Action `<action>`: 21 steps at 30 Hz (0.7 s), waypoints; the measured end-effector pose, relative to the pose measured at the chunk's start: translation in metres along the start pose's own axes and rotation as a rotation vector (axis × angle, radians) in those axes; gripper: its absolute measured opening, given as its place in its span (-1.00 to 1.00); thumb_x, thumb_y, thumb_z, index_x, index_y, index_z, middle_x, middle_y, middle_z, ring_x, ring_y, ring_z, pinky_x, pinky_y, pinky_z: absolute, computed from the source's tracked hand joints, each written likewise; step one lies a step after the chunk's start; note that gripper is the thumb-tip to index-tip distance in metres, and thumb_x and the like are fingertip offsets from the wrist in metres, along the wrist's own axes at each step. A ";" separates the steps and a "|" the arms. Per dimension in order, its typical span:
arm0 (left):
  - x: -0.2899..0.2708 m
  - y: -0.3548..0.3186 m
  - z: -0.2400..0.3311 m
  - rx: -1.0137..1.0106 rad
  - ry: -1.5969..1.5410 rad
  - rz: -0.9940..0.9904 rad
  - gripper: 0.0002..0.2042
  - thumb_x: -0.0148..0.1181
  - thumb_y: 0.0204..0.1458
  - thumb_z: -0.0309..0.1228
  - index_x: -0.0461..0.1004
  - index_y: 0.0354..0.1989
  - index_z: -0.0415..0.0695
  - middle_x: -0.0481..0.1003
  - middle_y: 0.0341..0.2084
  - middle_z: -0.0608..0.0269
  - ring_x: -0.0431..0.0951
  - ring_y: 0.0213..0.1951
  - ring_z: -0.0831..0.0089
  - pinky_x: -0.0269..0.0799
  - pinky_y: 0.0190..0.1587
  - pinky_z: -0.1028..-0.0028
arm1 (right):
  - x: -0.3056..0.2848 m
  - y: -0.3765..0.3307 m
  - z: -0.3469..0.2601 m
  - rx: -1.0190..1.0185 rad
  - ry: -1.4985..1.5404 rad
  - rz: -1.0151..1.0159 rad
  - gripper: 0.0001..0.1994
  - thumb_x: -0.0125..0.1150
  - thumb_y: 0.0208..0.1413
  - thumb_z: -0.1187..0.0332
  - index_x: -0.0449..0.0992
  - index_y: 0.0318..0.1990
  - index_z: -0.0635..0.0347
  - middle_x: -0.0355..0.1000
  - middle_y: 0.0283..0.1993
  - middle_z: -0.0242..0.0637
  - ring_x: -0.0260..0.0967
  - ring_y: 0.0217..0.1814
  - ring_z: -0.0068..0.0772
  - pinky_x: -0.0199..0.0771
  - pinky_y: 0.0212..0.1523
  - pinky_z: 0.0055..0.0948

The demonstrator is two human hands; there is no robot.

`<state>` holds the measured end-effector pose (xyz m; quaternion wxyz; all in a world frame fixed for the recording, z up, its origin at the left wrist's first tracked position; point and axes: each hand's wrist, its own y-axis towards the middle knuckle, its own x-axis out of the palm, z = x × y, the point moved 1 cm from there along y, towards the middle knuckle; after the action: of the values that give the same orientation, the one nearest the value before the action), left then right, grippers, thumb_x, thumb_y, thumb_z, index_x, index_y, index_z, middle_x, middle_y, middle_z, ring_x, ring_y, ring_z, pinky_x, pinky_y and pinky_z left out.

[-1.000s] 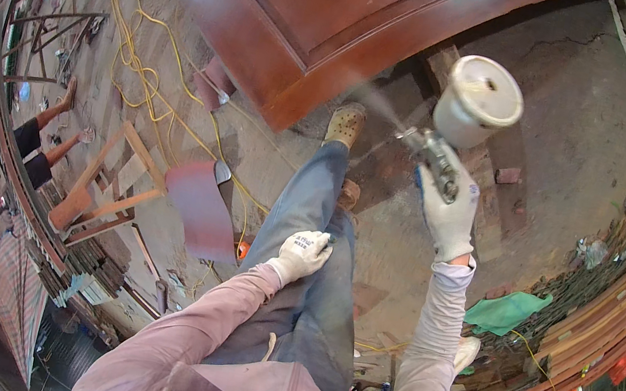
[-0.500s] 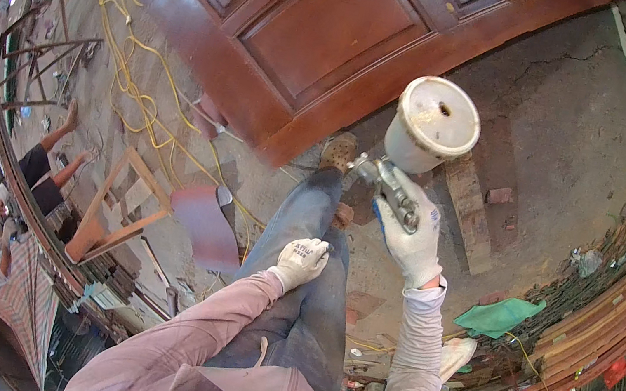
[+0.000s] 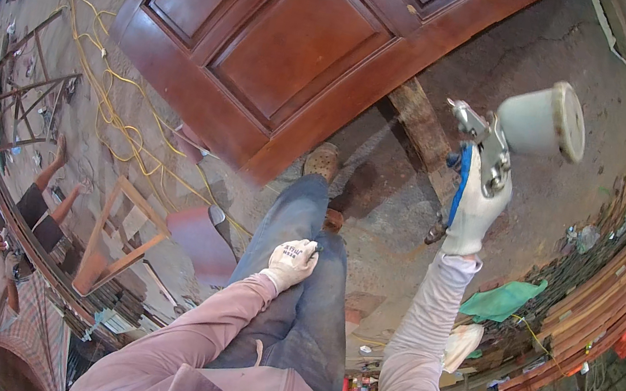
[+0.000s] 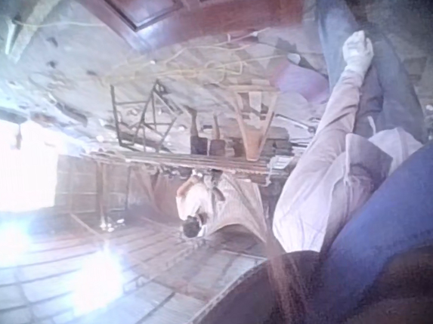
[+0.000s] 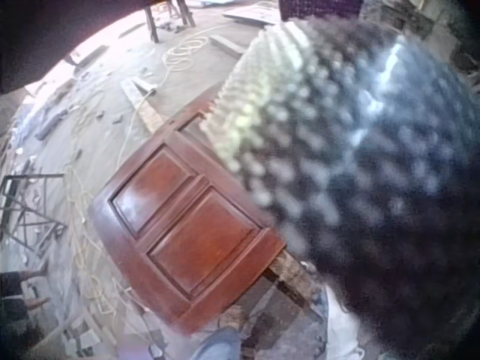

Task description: The person uses a spray gun to apply a reddish-brown finish to a large wooden door panel. They move the spray gun in steady horizontal and vertical passes across the surface, then refill the spray gun's cup with finish from a container before continuing to spray the door.

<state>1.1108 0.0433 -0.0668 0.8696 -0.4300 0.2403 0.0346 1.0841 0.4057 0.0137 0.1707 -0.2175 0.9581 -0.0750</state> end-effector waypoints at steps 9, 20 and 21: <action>-0.007 0.005 0.006 -0.089 0.010 -0.095 -0.79 0.01 0.15 -0.22 0.47 -0.19 -0.04 0.55 -0.24 0.15 0.55 -0.13 0.10 0.45 -0.09 0.15 | -0.034 0.029 0.031 -0.110 -0.261 0.203 -0.61 0.17 0.25 0.43 0.42 0.22 0.27 0.49 0.04 -0.36 0.42 -0.13 -0.63 0.44 -0.10 -0.56; 0.048 -0.009 0.030 -0.160 0.041 -0.011 -0.82 0.04 0.13 -0.25 0.47 -0.23 -0.05 0.56 -0.31 0.13 0.57 -0.22 0.10 0.46 -0.16 0.14 | -0.102 -0.023 0.024 0.156 -0.106 -0.436 -0.56 0.17 0.15 0.58 0.39 0.22 0.34 0.45 0.19 -0.19 0.39 0.20 -0.48 0.33 0.21 -0.47; 0.054 -0.010 0.034 -0.159 0.036 -0.003 -0.82 0.04 0.12 -0.25 0.48 -0.24 -0.05 0.56 -0.31 0.13 0.57 -0.22 0.10 0.46 -0.16 0.14 | -0.106 -0.015 0.030 0.161 -0.096 -0.442 -0.55 0.17 0.14 0.58 0.38 0.23 0.34 0.45 0.20 -0.19 0.38 0.21 -0.48 0.33 0.22 -0.47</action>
<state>1.1738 0.0550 -0.0662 0.8282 -0.4987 0.2519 0.0445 1.1905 0.4369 0.0204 0.2122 -0.4108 0.8690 -0.1760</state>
